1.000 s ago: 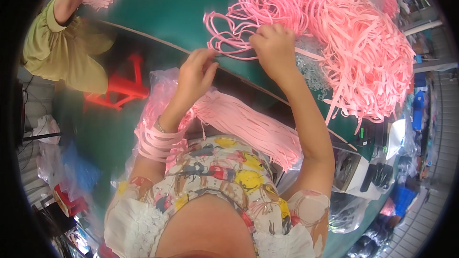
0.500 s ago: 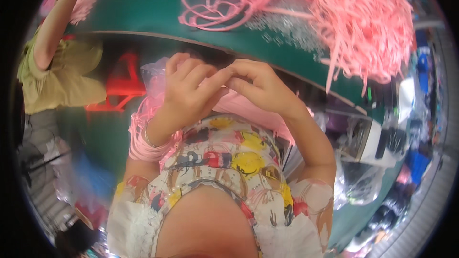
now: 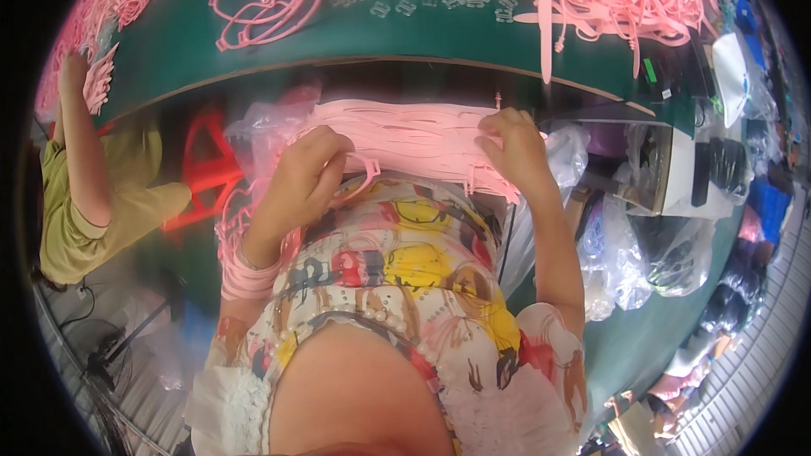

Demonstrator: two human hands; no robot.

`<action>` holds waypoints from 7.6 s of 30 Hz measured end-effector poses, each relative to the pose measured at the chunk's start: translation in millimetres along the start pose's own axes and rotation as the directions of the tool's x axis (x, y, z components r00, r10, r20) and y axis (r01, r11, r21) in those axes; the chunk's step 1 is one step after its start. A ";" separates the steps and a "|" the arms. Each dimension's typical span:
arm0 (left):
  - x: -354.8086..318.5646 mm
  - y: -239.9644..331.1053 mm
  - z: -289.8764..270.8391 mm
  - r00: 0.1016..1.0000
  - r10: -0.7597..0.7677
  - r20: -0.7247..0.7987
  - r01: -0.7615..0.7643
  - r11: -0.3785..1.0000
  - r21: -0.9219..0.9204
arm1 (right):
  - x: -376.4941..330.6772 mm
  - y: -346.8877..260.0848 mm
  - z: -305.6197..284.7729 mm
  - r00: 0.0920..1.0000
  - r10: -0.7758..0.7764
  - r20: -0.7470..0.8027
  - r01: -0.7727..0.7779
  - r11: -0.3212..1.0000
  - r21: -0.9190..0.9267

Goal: The person assembles pink fabric strips with small clear plastic clips. They pick up a strip, attach a clip to the end, and place the finished item on the table. The process is repeated continuously throughout the clip.

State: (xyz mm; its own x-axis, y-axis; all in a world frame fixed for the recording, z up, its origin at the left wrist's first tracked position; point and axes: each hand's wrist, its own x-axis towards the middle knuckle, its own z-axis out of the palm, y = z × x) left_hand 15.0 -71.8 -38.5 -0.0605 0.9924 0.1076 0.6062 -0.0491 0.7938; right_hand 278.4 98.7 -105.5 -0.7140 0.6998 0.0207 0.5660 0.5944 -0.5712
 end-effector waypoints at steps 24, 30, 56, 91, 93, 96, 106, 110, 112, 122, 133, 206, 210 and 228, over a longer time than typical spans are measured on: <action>49.2 8.8 18.9 0.908 0.255 0.332 -0.088 0.891 -0.444 | 10.6 -102.4 -61.9 0.843 -0.537 -0.043 0.537 0.843 0.005; 33.3 3.2 -3.9 0.937 0.170 0.306 0.009 0.863 -0.506 | 6.5 -92.6 -105.7 0.959 -0.181 0.219 0.084 0.917 0.390; 2.2 5.7 -33.1 0.966 -0.201 0.162 0.245 0.522 -0.817 | 60.4 -128.9 -34.8 0.916 -0.326 0.236 -0.220 0.084 0.972; 4.5 -7.9 -22.0 0.899 -0.400 0.178 0.429 0.727 -0.535 | 58.8 -170.6 -11.3 0.737 -0.652 -0.178 0.668 0.743 0.040; 2.0 -8.7 -23.8 0.893 -0.404 0.199 0.433 0.649 -0.625 | 59.8 -171.2 -15.8 0.795 -0.551 -0.254 0.606 0.730 0.315; -5.2 -6.7 -35.0 0.887 -0.378 0.265 0.416 0.404 -0.815 | 78.1 -149.4 0.3 0.968 -0.181 0.173 -0.034 0.590 0.807; -17.0 -23.2 -44.2 0.882 -0.351 0.315 0.419 0.274 -0.866 | 90.6 -120.7 29.5 0.719 -0.479 0.503 -0.453 0.225 0.863; -15.8 -25.9 -47.3 0.890 -0.315 0.329 0.416 0.267 -0.869 | 93.1 -118.2 26.5 0.683 -0.464 0.564 -0.493 0.276 0.825; -16.0 -25.3 -52.9 0.881 -0.312 0.355 0.432 0.225 -0.874 | 91.9 -115.5 20.3 0.718 -0.420 0.555 -0.456 0.318 0.831; -9.4 -12.3 -47.5 0.869 -0.391 0.304 0.458 0.400 -0.794 | 92.0 -117.6 3.9 0.815 -0.442 0.373 -0.089 0.542 0.836; -13.8 -11.0 -49.9 0.867 -0.383 0.319 0.478 0.456 -0.751 | 90.5 -116.6 -7.9 0.803 -0.474 0.362 0.024 0.633 0.774; -13.1 2.0 -30.6 0.863 -0.419 0.283 0.449 0.376 -0.811 | 63.3 -150.1 -0.2 0.858 -0.276 0.433 -0.214 0.574 0.790; -14.2 -1.9 -31.3 0.864 -0.400 0.306 0.452 0.347 -0.822 | 71.7 -148.7 -10.0 0.756 -0.292 0.585 -0.321 0.613 0.722; -11.3 16.4 -34.6 0.978 -0.195 -0.080 0.158 0.929 -0.334 | 86.7 -138.1 -1.4 0.752 -0.371 0.545 -0.353 0.472 0.808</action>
State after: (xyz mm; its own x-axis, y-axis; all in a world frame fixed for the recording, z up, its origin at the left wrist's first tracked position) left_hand -1.8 -87.7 -6.0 -0.2408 0.9706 -0.0018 0.2887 0.0734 0.9546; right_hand 138.9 77.8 -23.7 -0.9714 0.0901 -0.2199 0.1862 -0.2866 -0.9398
